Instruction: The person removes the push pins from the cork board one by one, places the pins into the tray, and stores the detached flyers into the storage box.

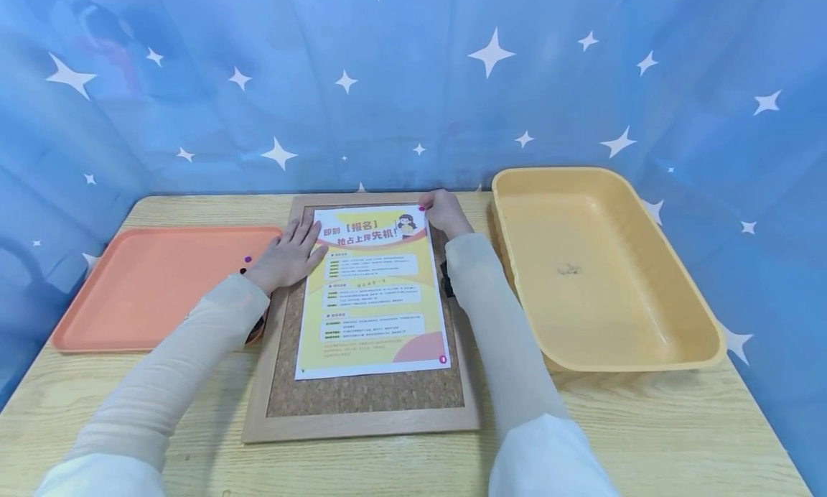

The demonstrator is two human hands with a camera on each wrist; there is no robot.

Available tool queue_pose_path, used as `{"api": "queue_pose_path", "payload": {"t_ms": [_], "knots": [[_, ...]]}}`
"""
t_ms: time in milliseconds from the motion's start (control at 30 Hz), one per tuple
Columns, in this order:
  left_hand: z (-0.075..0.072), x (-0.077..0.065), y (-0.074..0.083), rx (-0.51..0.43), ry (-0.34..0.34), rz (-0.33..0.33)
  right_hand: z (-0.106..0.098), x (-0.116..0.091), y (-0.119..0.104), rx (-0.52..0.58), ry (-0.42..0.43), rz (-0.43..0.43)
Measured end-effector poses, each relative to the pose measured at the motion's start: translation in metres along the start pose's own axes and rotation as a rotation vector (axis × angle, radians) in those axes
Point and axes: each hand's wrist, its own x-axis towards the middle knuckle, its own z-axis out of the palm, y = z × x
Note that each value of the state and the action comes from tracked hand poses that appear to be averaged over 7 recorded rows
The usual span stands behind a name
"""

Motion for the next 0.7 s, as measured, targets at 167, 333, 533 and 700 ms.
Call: {"api": "queue_pose_path", "payload": {"t_ms": [167,333,533,700], "knots": [[0.0001,0.0004,-0.0007,0.008,-0.004,-0.004,0.0011,0.0014,-0.0007,-0.018,-0.035,0.007],[0.0008,0.0019,-0.0011,0.016,-0.007,-0.002,0.0031,0.0018,-0.0007,-0.017,-0.043,0.016],[0.0018,0.0031,-0.0025,0.018,-0.011,-0.003,0.0041,0.0018,-0.0020,-0.010,-0.035,0.031],[0.0022,0.0050,-0.0038,0.008,-0.011,-0.003,0.0061,0.0021,-0.0038,0.004,-0.031,0.045]]}}
